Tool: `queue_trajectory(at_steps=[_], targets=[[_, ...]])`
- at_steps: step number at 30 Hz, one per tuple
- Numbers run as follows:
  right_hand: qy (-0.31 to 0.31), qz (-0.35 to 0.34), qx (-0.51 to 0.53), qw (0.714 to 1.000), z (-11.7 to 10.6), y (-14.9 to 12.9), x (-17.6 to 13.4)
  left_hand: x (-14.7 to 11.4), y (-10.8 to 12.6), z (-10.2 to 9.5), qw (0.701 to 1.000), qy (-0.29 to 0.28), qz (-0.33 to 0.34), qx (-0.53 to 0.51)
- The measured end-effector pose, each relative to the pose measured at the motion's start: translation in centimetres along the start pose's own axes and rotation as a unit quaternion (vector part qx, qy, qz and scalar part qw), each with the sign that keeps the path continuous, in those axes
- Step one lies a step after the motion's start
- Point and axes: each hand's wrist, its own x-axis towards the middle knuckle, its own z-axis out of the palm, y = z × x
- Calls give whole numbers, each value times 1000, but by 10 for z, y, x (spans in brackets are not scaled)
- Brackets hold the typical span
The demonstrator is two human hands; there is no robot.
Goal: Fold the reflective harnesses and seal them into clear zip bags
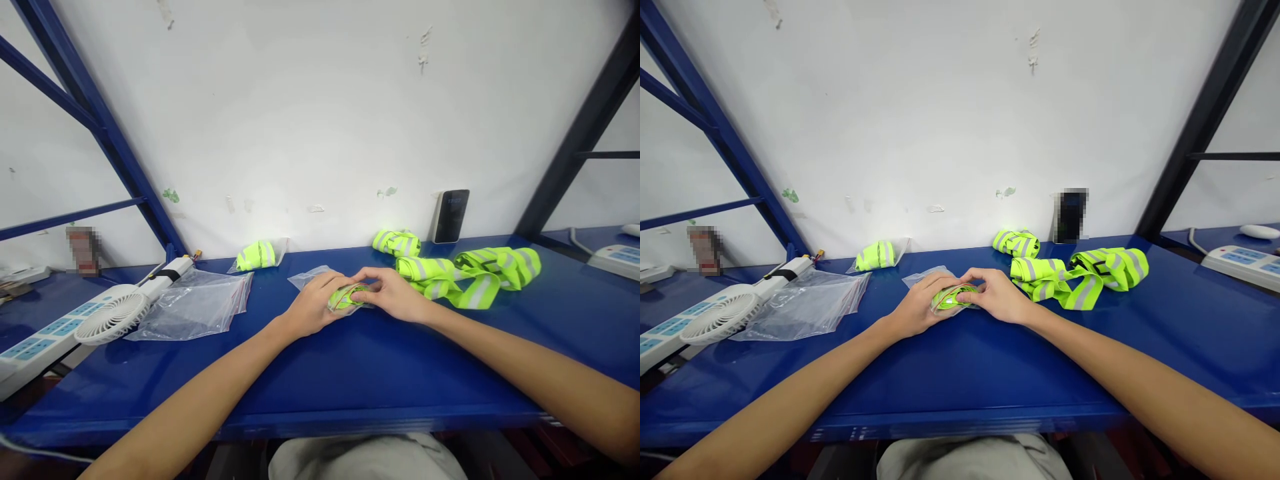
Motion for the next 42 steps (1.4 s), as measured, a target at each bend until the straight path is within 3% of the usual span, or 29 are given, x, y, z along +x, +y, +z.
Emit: queue_trajectory(at_steps=[5,10,14,19,23,28,33,39,42], targets=[[75,-52,-97,991,7,2,2,1,2,8,995,14,80,66],[122,-99,-227,961,10,3,5,2,9,16,987,43,133,84],[113,-108,-276,948,8,2,5,1,18,18,988,40,124,83],[57,-141,-284,947,-2,8,7,4,19,11,991,-9,108,78],[26,-169,-262,950,-11,7,4,4,8,1,995,-26,55,78],[91,-201,-227,949,-12,-3,-2,-2,-1,-10,996,5,-15,83],[124,-212,-153,957,-9,0,0,-1,1,-10,982,173,-50,57],[250,-255,-90,930,-8,-17,2,10,21,-26,939,284,-158,-112],[277,-224,6,935,-7,-41,-1,19,28,-37,886,268,-252,-281]])
